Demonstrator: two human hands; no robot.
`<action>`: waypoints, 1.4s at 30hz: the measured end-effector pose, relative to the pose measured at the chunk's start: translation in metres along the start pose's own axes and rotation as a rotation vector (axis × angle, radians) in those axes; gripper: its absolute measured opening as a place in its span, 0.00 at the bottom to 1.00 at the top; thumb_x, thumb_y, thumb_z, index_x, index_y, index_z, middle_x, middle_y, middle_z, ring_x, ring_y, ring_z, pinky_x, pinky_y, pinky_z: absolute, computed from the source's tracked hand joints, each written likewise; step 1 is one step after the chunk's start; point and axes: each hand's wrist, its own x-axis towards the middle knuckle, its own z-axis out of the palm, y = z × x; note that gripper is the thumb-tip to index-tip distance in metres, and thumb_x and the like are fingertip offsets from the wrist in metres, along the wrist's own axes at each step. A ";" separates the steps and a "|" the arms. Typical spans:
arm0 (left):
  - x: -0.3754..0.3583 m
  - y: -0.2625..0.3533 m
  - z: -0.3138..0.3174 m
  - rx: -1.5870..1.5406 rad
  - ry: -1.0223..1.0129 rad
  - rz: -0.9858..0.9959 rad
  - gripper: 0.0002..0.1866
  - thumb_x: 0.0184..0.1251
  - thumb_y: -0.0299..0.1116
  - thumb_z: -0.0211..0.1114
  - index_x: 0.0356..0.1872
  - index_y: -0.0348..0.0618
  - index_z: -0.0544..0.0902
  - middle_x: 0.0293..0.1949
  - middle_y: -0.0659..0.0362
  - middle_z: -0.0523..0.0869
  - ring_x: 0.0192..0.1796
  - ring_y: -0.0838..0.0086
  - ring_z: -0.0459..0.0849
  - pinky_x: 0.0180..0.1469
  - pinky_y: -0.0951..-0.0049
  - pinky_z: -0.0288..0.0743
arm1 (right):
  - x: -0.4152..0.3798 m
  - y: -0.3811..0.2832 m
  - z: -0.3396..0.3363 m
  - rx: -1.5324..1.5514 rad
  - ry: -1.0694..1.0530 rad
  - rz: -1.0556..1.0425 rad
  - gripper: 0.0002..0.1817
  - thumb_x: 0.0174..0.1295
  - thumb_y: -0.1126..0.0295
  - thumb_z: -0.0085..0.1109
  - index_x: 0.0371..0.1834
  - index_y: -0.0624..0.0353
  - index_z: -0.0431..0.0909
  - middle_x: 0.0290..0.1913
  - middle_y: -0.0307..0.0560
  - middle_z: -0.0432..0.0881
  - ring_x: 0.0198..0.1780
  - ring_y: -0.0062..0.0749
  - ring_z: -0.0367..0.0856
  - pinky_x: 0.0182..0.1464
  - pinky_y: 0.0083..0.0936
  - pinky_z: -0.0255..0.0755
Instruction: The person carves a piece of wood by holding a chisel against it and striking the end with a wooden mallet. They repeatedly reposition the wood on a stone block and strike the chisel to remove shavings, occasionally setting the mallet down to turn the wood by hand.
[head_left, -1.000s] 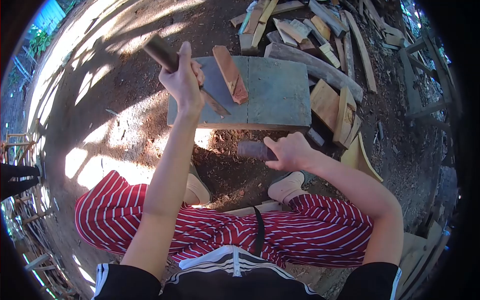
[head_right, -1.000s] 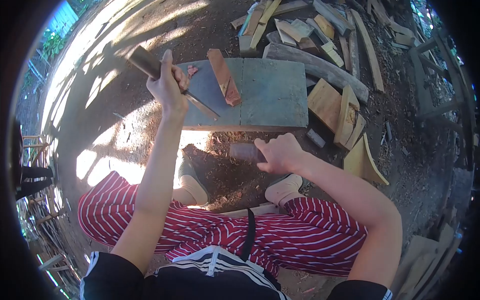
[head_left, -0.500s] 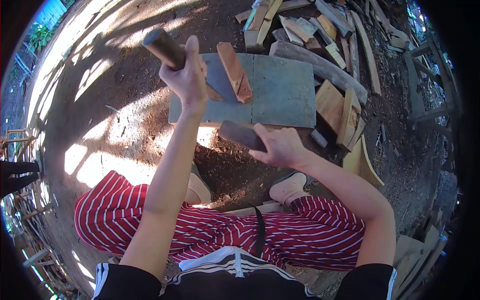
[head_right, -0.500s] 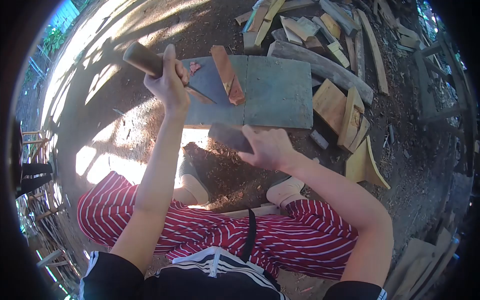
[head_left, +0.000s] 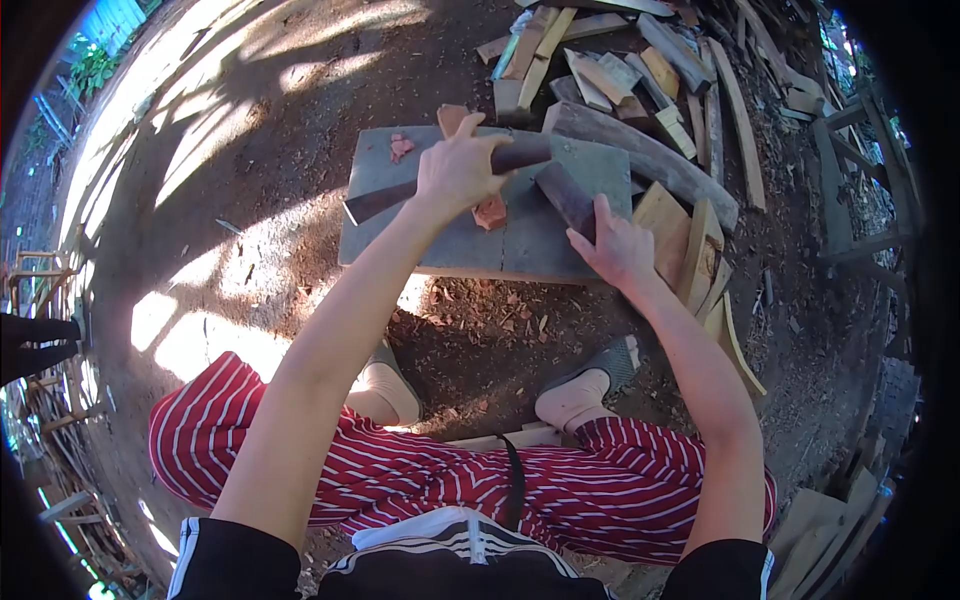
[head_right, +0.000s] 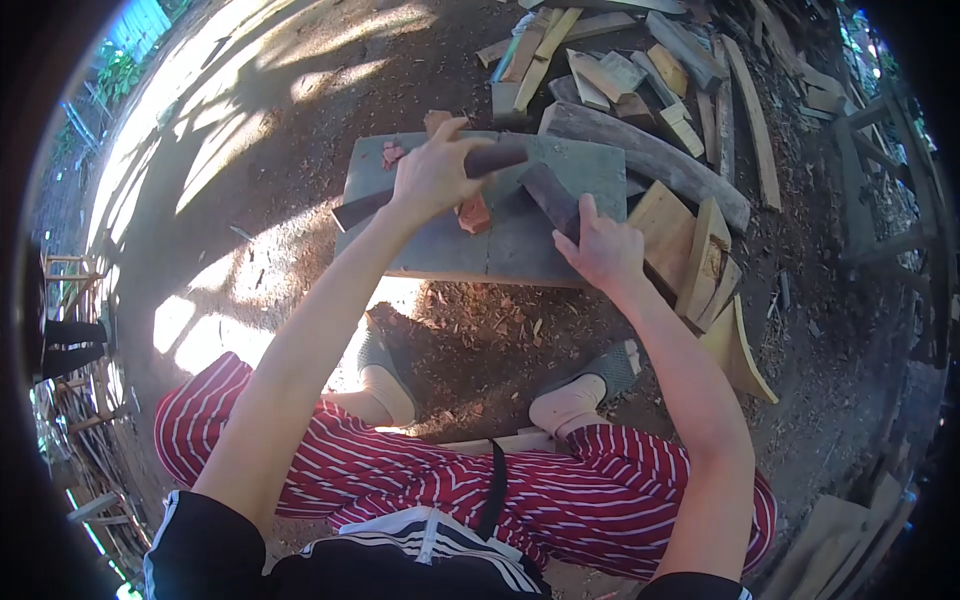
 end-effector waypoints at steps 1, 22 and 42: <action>0.001 -0.002 0.008 0.047 -0.043 -0.015 0.28 0.52 0.54 0.73 0.54 0.52 0.84 0.66 0.56 0.75 0.48 0.56 0.87 0.50 0.59 0.82 | -0.002 -0.002 0.000 0.006 -0.016 0.029 0.30 0.60 0.45 0.60 0.51 0.58 0.66 0.28 0.57 0.85 0.31 0.55 0.86 0.31 0.47 0.78; 0.033 -0.073 -0.032 -0.687 -0.130 -0.347 0.18 0.52 0.39 0.72 0.45 0.45 0.87 0.45 0.62 0.88 0.36 0.70 0.88 0.37 0.69 0.84 | -0.001 0.007 0.004 0.168 0.009 -0.013 0.29 0.59 0.49 0.63 0.49 0.60 0.66 0.28 0.57 0.83 0.29 0.56 0.84 0.30 0.46 0.78; 0.033 -0.014 -0.012 -0.009 -0.196 0.199 0.17 0.42 0.30 0.73 0.39 0.43 0.86 0.54 0.65 0.84 0.42 0.63 0.89 0.43 0.65 0.83 | 0.011 0.023 -0.004 0.444 -0.201 0.128 0.36 0.60 0.46 0.63 0.58 0.66 0.65 0.26 0.64 0.81 0.32 0.61 0.83 0.34 0.49 0.73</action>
